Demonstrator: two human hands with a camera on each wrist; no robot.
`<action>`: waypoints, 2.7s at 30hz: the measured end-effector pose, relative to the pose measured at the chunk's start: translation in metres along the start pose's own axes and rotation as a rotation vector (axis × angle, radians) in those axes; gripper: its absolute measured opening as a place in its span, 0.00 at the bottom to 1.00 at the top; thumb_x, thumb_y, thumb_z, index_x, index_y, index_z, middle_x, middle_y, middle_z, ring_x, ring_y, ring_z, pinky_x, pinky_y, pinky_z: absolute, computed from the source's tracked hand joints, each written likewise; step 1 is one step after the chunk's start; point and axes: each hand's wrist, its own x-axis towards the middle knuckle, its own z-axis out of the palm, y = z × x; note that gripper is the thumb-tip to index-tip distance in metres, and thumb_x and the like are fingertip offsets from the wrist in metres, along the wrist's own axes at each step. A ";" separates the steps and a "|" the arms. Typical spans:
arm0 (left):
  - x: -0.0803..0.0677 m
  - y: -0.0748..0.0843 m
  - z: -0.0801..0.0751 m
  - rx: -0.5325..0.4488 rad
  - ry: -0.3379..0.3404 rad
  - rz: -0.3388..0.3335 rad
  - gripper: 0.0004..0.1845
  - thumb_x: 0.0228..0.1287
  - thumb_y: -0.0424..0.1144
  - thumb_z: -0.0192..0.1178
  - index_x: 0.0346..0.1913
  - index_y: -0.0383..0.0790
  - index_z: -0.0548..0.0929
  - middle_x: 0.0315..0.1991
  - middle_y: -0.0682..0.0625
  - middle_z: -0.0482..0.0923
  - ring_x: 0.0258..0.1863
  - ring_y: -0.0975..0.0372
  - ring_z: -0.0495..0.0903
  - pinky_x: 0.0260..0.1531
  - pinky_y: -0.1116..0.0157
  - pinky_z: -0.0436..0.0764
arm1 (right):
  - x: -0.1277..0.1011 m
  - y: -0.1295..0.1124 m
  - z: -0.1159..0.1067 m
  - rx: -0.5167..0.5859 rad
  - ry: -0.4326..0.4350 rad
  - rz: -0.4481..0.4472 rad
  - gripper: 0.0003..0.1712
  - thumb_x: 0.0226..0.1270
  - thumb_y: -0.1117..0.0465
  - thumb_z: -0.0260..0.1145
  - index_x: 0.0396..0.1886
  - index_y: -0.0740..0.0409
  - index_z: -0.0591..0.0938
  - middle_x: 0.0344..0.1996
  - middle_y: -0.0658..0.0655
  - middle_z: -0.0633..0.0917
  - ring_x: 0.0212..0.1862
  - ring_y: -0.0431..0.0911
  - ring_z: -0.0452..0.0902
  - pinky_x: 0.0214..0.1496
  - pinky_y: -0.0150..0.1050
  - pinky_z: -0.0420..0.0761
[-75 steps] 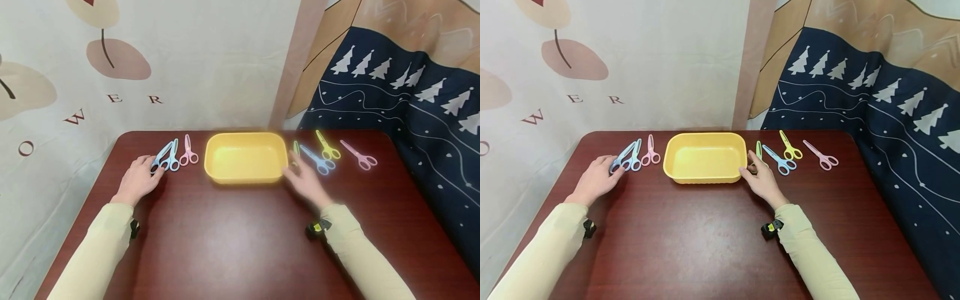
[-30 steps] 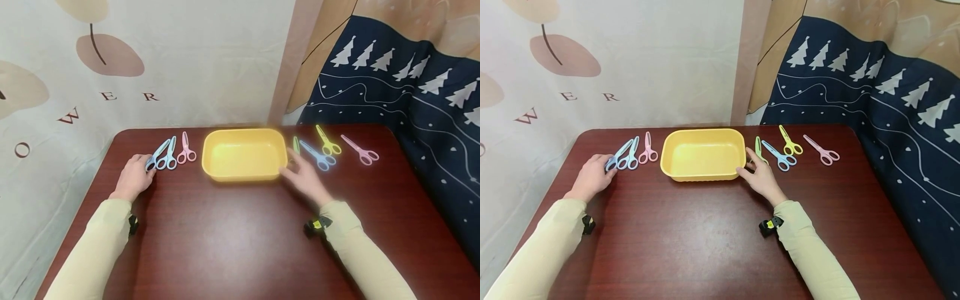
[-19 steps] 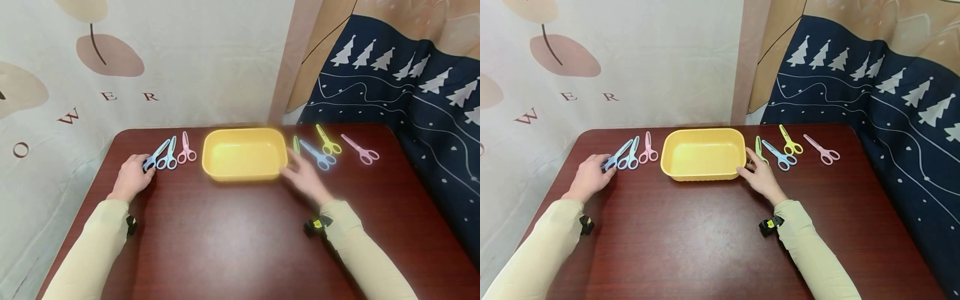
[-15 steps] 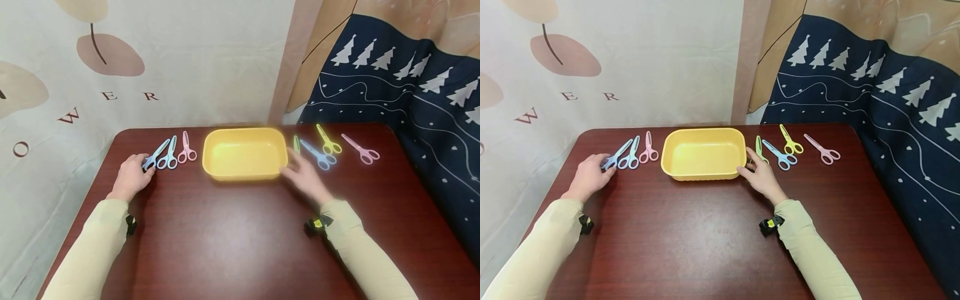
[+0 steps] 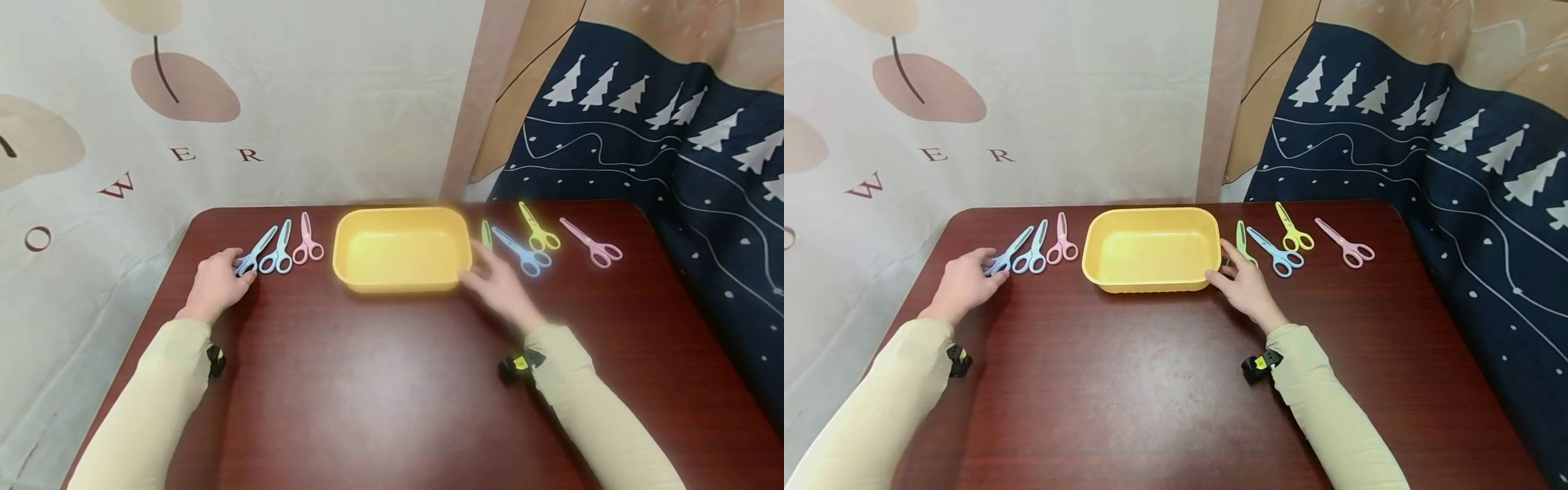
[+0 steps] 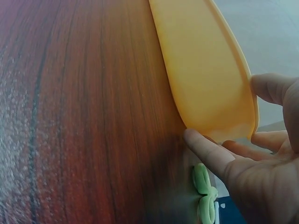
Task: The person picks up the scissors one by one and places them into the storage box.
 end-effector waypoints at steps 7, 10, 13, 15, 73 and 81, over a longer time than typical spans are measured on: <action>-0.002 0.000 0.001 -0.017 0.025 -0.001 0.29 0.67 0.37 0.63 0.66 0.21 0.71 0.54 0.25 0.72 0.50 0.37 0.72 0.51 0.38 0.74 | 0.000 -0.001 0.000 0.005 -0.005 0.012 0.45 0.73 0.55 0.68 0.84 0.49 0.58 0.79 0.62 0.64 0.68 0.61 0.75 0.67 0.52 0.77; -0.002 0.002 0.001 -0.025 0.025 -0.007 0.31 0.66 0.36 0.63 0.67 0.21 0.70 0.57 0.25 0.67 0.50 0.37 0.69 0.51 0.39 0.74 | -0.001 -0.001 0.001 -0.002 -0.003 0.018 0.45 0.73 0.55 0.68 0.84 0.49 0.58 0.79 0.62 0.65 0.68 0.61 0.75 0.67 0.52 0.78; -0.001 0.003 -0.001 -0.011 0.005 -0.009 0.35 0.64 0.37 0.64 0.69 0.20 0.68 0.61 0.22 0.65 0.53 0.35 0.69 0.53 0.38 0.73 | -0.001 -0.001 0.001 -0.012 0.003 0.019 0.45 0.73 0.55 0.68 0.83 0.49 0.59 0.78 0.61 0.65 0.68 0.61 0.75 0.67 0.52 0.78; 0.001 0.003 -0.003 0.004 -0.024 -0.010 0.37 0.64 0.38 0.63 0.71 0.19 0.66 0.63 0.20 0.65 0.56 0.32 0.68 0.56 0.36 0.71 | 0.000 0.000 0.001 -0.014 0.004 0.018 0.45 0.73 0.56 0.69 0.83 0.49 0.59 0.78 0.62 0.65 0.68 0.61 0.75 0.67 0.52 0.78; -0.007 0.022 -0.015 -0.046 0.008 0.100 0.31 0.64 0.36 0.62 0.67 0.23 0.72 0.56 0.29 0.71 0.47 0.43 0.70 0.45 0.46 0.73 | 0.000 -0.003 0.002 -0.007 0.009 0.010 0.45 0.73 0.57 0.68 0.84 0.49 0.58 0.77 0.63 0.68 0.65 0.60 0.78 0.66 0.52 0.78; -0.006 0.030 -0.016 -0.037 0.032 0.154 0.30 0.62 0.36 0.63 0.65 0.24 0.75 0.56 0.29 0.73 0.48 0.43 0.71 0.45 0.47 0.72 | -0.001 -0.003 0.003 0.000 0.014 0.009 0.45 0.73 0.58 0.69 0.84 0.53 0.57 0.79 0.62 0.64 0.68 0.62 0.75 0.68 0.52 0.76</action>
